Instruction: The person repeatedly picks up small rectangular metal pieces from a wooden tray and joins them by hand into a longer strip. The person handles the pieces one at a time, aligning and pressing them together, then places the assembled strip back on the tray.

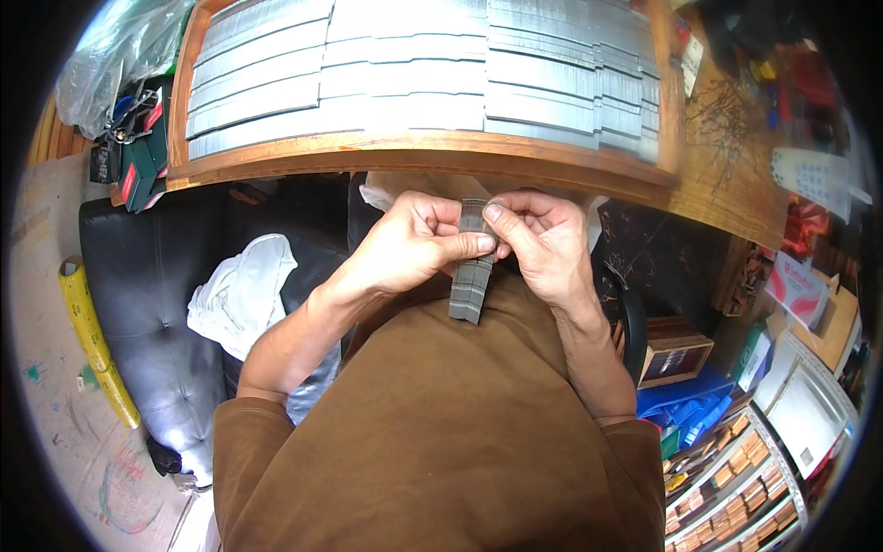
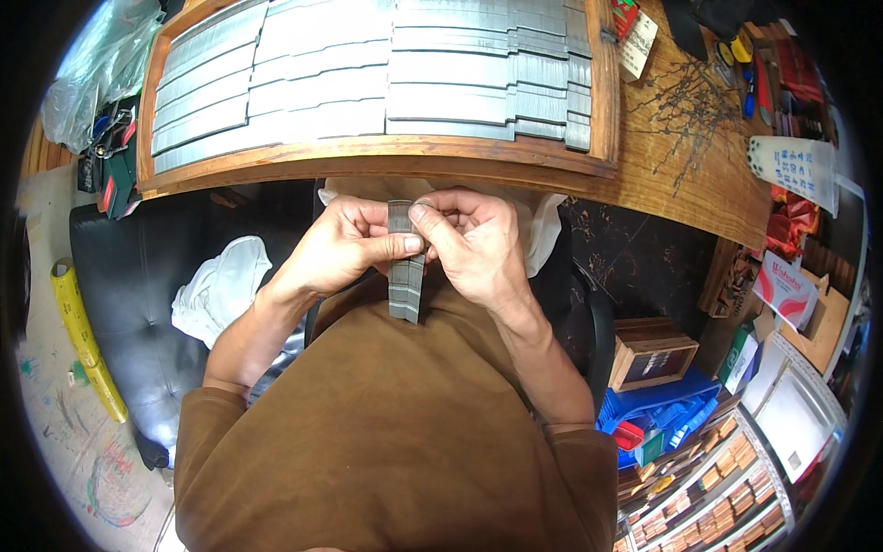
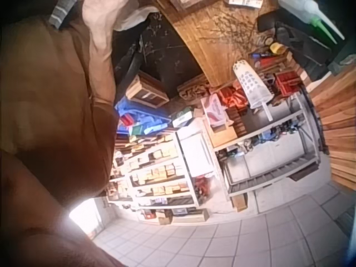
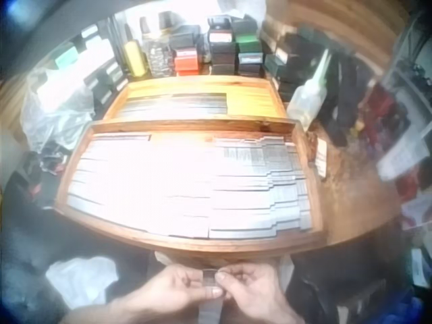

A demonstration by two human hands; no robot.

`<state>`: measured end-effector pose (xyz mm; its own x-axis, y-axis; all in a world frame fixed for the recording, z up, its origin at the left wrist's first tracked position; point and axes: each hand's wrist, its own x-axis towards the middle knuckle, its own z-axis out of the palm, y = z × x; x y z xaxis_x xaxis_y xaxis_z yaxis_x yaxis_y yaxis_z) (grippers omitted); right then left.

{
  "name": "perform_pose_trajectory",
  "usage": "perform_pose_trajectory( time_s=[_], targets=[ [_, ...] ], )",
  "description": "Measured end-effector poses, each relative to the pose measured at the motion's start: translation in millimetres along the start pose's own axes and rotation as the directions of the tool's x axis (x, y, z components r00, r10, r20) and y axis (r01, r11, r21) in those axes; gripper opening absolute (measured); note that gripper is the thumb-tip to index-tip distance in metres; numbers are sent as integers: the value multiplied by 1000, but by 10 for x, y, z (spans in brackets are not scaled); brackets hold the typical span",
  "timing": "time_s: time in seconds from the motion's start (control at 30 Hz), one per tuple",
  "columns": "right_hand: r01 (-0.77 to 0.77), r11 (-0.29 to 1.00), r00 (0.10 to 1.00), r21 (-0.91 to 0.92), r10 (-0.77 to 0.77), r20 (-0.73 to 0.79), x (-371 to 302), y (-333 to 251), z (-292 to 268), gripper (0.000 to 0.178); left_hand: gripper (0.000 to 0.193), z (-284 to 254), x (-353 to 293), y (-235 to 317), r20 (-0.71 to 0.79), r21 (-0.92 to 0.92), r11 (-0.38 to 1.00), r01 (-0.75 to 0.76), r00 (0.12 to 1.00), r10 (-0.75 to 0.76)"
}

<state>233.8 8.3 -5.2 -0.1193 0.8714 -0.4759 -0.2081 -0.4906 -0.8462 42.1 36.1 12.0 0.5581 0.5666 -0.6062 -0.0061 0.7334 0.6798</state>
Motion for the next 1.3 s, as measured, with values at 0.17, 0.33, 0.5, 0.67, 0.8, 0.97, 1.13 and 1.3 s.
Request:
perform_pose_trajectory(
  time_s=[0.17, 0.33, 0.5, 0.67, 0.8, 0.97, 1.13, 1.3],
  targets=[
    [18, 1000, 999, -1, -18, -46, -37, 5, -31, 14, 22, -67, 82, -99, 6, 113, 993, 25, 1000, -26],
    [-2, 995, 998, 97, 8, -63, -284, -241, -359, 14, 21, -4, -73, 76, -100, 0, 999, 42, 994, -42],
    [452, 891, 761, -48, -414, -499, -439, -1118, -1311, 10, 21, -10, -2, 55, -66, -7, 1000, 15, 998, -16],
    [330, 944, 838, 8, -289, -463, -520, -1159, -1498, 14, 20, 64, -13, 89, 14, -24, 1000, 3, 1000, -2],
    [87, 996, 991, -25, -89, -101, -385, -646, -720, 16, 21, 108, 11, 156, 28, 11, 995, 104, 994, -104],
    [-123, 991, 989, 55, 118, 90, -86, -134, -290, 20, 19, 99, -6, 144, 120, 13, 996, 83, 989, -84],
    [-93, 994, 989, 54, 86, 118, 15, 15, -201, 20, 22, 20, 7, 26, 48, 42, 997, 69, 996, -71],
    [-4, 1000, 998, -7, 4, 65, 43, 57, -154, 18, 19, 26, 39, -44, 32, 37, 998, 54, 998, -55]
  ],
)
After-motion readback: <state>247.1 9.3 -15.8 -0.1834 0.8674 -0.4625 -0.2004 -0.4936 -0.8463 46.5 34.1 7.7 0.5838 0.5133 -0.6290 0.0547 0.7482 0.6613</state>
